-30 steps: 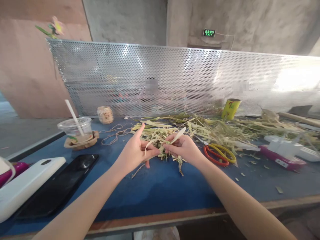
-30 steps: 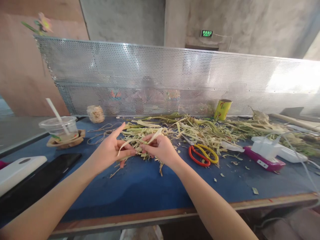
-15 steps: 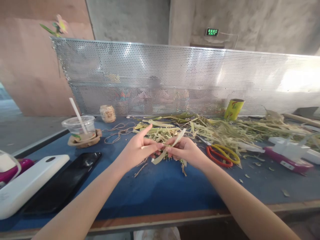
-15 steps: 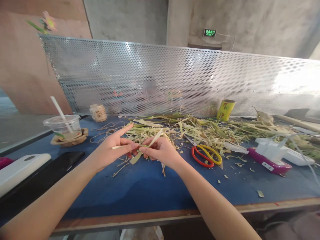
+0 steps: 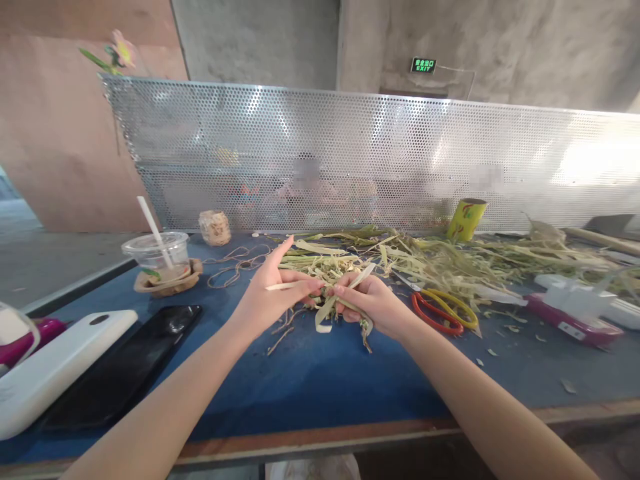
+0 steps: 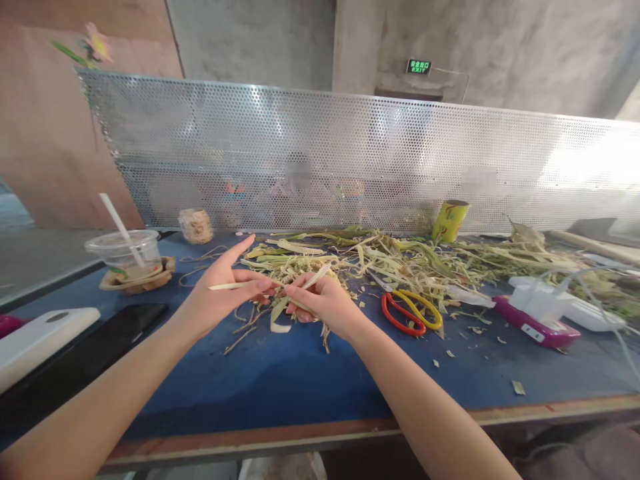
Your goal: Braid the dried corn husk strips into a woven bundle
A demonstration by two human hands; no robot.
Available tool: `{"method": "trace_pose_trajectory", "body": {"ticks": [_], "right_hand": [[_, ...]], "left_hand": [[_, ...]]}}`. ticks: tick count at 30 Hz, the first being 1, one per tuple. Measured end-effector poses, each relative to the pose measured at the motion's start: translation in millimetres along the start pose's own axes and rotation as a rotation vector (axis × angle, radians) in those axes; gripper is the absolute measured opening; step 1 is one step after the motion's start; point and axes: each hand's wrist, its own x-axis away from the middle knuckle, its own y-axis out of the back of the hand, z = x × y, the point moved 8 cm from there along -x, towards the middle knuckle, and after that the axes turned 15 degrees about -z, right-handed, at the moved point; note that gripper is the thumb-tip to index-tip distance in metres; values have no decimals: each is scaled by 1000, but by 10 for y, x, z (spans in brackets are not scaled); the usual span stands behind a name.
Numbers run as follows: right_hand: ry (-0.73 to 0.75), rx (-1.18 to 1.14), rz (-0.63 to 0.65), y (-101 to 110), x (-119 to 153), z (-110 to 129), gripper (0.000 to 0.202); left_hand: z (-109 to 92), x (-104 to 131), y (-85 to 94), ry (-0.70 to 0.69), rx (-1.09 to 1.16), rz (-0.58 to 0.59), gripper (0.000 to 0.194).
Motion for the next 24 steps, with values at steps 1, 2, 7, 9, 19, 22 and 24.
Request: {"method": "trace_pose_trajectory", "body": {"ticks": [1, 2, 7, 9, 19, 22, 24], "right_hand": [[-8, -10, -12, 8, -7, -4, 31], [-15, -10, -21, 12, -10, -5, 31], [1, 95, -83, 41, -3, 17, 33], [13, 122, -112, 67, -6, 24, 32], [-47, -10, -32, 61, -21, 1, 30], [-3, -43, -30, 42, -21, 44, 32], [52, -31, -49, 33, -22, 78, 33]], "left_hand": [[48, 19, -57, 37, 27, 51, 103], [85, 40, -107, 62, 41, 93, 109], [155, 80, -139, 77, -87, 95, 113], [166, 100, -149, 109, -95, 141, 112], [115, 92, -103, 168, -29, 163, 109], [73, 64, -123, 85, 88, 119, 112], [95, 53, -133, 52, 162, 64, 118]]}}
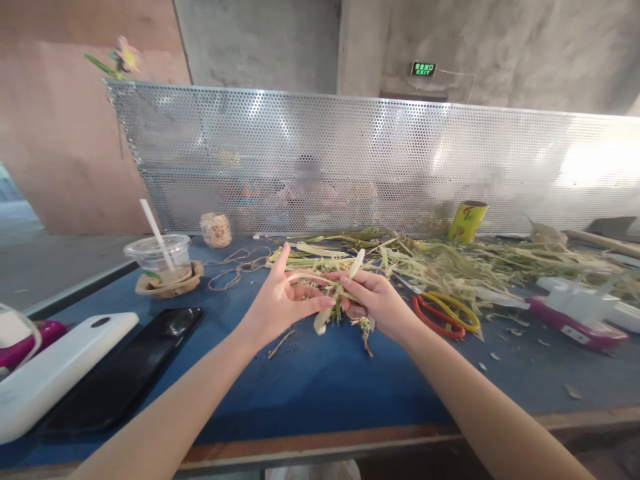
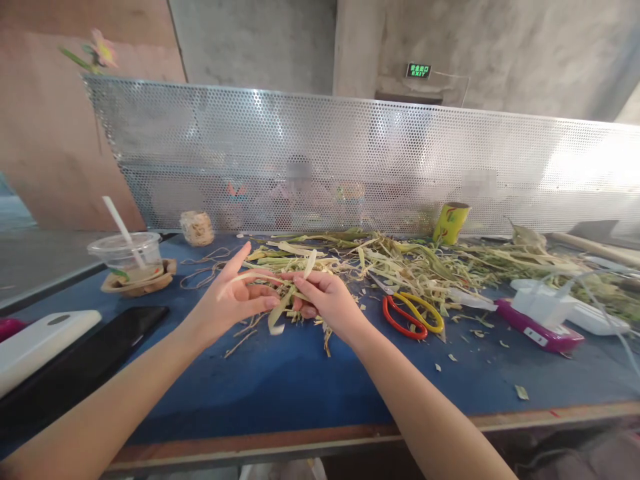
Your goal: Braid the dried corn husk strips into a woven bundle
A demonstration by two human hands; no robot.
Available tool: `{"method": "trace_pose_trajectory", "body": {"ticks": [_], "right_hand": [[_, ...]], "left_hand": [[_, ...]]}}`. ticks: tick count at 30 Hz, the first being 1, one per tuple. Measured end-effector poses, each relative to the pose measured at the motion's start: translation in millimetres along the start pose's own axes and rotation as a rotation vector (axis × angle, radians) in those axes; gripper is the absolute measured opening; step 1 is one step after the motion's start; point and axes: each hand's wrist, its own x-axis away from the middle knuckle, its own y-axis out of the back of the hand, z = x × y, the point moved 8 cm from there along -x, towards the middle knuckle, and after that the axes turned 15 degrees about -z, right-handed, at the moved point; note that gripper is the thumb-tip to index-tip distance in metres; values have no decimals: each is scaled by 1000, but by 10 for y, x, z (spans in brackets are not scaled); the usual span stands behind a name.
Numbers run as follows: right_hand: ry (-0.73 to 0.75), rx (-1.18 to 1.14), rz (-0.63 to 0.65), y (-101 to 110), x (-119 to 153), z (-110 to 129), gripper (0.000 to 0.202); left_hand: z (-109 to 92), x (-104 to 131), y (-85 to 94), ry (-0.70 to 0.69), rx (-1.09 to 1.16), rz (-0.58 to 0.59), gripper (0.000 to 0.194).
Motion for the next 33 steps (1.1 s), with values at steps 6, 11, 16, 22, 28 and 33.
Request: {"method": "trace_pose_trajectory", "body": {"ticks": [6, 11, 16, 22, 28, 33], "right_hand": [[130, 179, -16, -59, 36, 46, 41], [348, 581, -100, -6, 89, 173, 32], [489, 718, -174, 16, 124, 277, 33], [459, 711, -216, 28, 134, 300, 32], [313, 581, -260, 140, 82, 230, 34], [257, 535, -221, 133, 63, 210, 33]], "left_hand": [[110, 4, -37, -96, 52, -99, 114], [130, 3, -13, -58, -66, -123, 108], [70, 31, -74, -80, -97, -64, 107], [37, 53, -127, -87, -131, -15, 102], [82, 76, -157, -50, -175, 26, 102], [123, 68, -134, -33, -127, 35, 108]]}}
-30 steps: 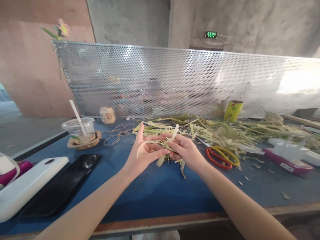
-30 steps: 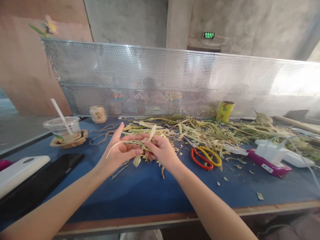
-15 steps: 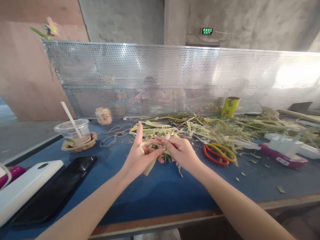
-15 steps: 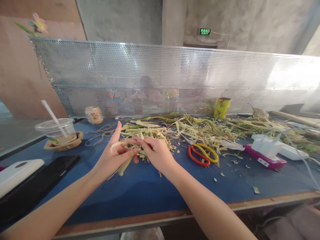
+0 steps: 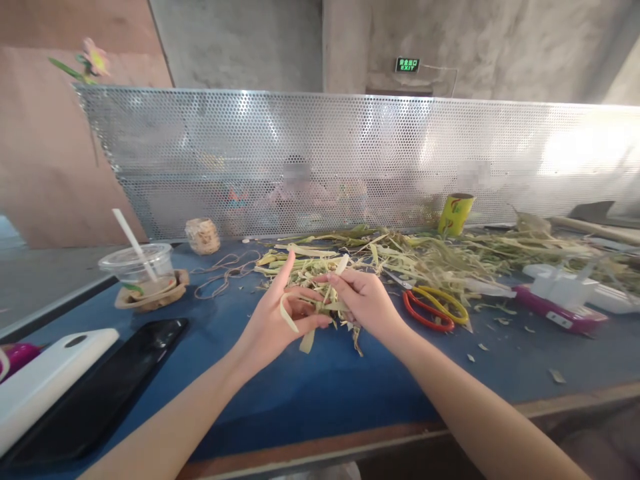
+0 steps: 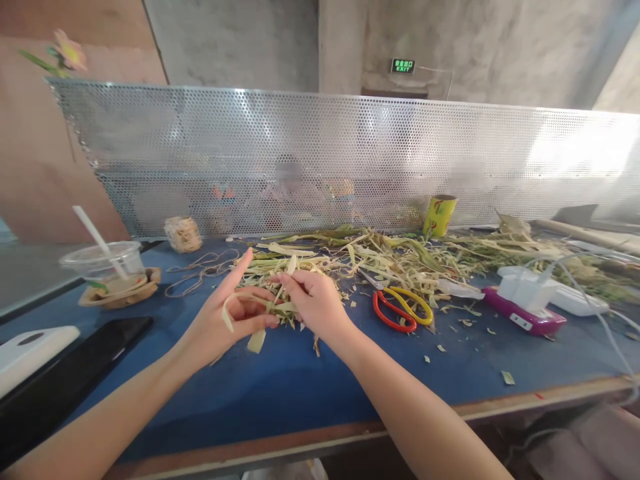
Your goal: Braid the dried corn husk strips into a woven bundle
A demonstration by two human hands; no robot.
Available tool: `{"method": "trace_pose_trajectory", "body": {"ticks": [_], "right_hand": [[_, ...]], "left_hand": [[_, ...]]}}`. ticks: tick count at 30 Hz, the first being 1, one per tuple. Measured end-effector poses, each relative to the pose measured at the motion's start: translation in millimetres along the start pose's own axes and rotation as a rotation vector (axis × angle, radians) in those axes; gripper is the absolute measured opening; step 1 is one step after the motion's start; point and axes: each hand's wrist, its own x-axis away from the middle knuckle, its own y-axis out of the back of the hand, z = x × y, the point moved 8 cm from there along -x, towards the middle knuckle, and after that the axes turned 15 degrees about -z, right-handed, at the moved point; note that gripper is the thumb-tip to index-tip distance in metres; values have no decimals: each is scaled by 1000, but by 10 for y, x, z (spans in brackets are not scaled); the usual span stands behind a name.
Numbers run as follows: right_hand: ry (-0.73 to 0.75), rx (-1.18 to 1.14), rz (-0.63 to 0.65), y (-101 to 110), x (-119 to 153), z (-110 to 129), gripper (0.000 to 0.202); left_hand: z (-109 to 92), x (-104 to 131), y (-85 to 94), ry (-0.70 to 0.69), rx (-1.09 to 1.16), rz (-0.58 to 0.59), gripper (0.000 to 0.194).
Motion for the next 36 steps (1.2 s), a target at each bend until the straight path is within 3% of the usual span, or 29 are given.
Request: {"method": "trace_pose_trajectory", "body": {"ticks": [6, 11, 19, 25, 30, 36], "right_hand": [[77, -73, 239, -71, 71, 137, 37], [208, -32, 262, -25, 84, 256, 29], [50, -153, 294, -30, 39, 165, 30], [7, -149, 365, -148, 95, 116, 30], [-29, -246, 269, -223, 60, -1, 29], [-145, -313, 145, -221, 27, -105, 21]], "left_hand": [[-39, -62, 116, -1, -17, -72, 106], [-36, -60, 119, 32, -43, -30, 102], [-95, -75, 195, 75, 29, -97, 98], [-131, -76, 232, -6, -8, -110, 94], [-170, -58, 208, -39, -90, -135, 94], [-170, -59, 155, -35, -57, -80, 101]]}}
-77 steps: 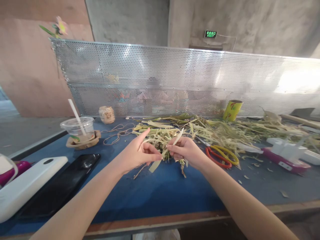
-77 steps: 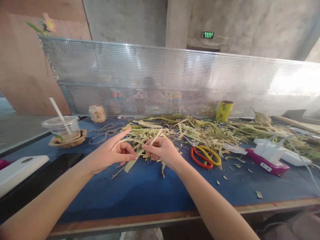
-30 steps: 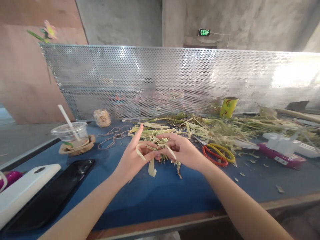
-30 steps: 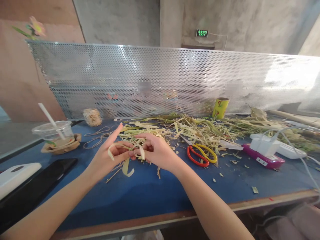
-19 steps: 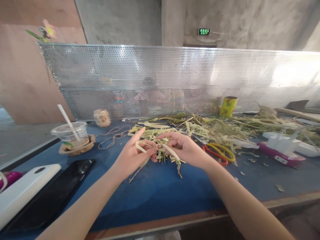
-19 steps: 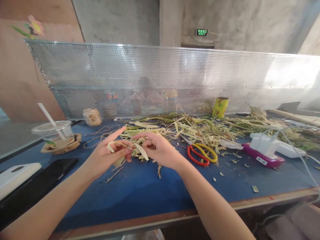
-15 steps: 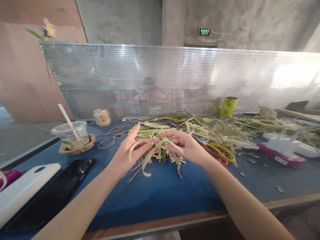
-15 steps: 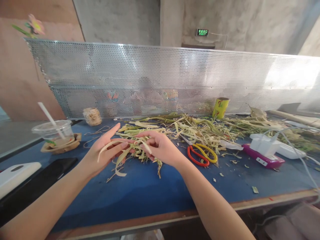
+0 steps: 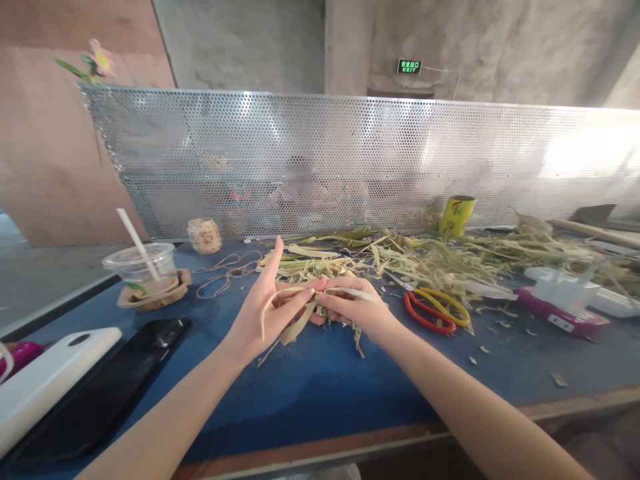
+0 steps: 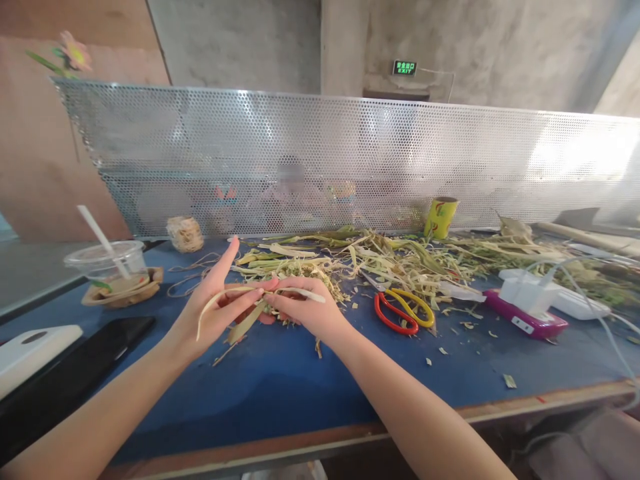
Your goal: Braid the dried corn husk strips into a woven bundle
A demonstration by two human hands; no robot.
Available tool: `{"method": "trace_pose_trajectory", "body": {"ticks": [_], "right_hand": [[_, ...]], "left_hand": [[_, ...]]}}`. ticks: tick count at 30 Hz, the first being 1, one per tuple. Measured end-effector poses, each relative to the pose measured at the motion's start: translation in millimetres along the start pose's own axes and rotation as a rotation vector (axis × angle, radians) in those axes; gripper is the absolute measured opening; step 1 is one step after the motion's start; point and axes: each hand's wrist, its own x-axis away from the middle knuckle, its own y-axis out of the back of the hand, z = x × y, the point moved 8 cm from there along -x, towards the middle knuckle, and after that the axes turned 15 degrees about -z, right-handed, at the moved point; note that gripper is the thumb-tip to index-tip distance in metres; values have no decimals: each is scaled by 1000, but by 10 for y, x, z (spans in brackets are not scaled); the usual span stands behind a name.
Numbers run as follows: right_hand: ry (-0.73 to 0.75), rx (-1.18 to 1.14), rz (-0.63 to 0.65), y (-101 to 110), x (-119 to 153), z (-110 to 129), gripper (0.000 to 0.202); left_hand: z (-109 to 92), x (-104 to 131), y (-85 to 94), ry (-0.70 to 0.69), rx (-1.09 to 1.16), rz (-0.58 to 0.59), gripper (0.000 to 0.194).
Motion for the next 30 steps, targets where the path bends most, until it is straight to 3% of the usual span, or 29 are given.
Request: {"method": "trace_pose_trajectory", "body": {"ticks": [4, 10, 13, 20, 27, 30], "right_hand": [[-9, -78, -23, -14, 38, 49, 17], [-11, -124, 42, -70, 58, 11, 24], [-37, -87, 52, -72, 40, -53, 23], [-80, -135, 44, -55, 0, -46, 28], [-123, -180, -28, -39, 11, -100, 29], [-172, -190, -22, -13, -11, -149, 30]], "left_hand": [[-27, 10, 14, -63, -22, -27, 100], [9, 16, 5, -46, 44, -74, 100], [63, -11, 21, 13, 56, -66, 100], [131, 13, -78, 168, 105, 111, 117], [248, 71, -109, 278, 103, 40, 128], [243, 72, -81, 265, 105, 11, 127]]}}
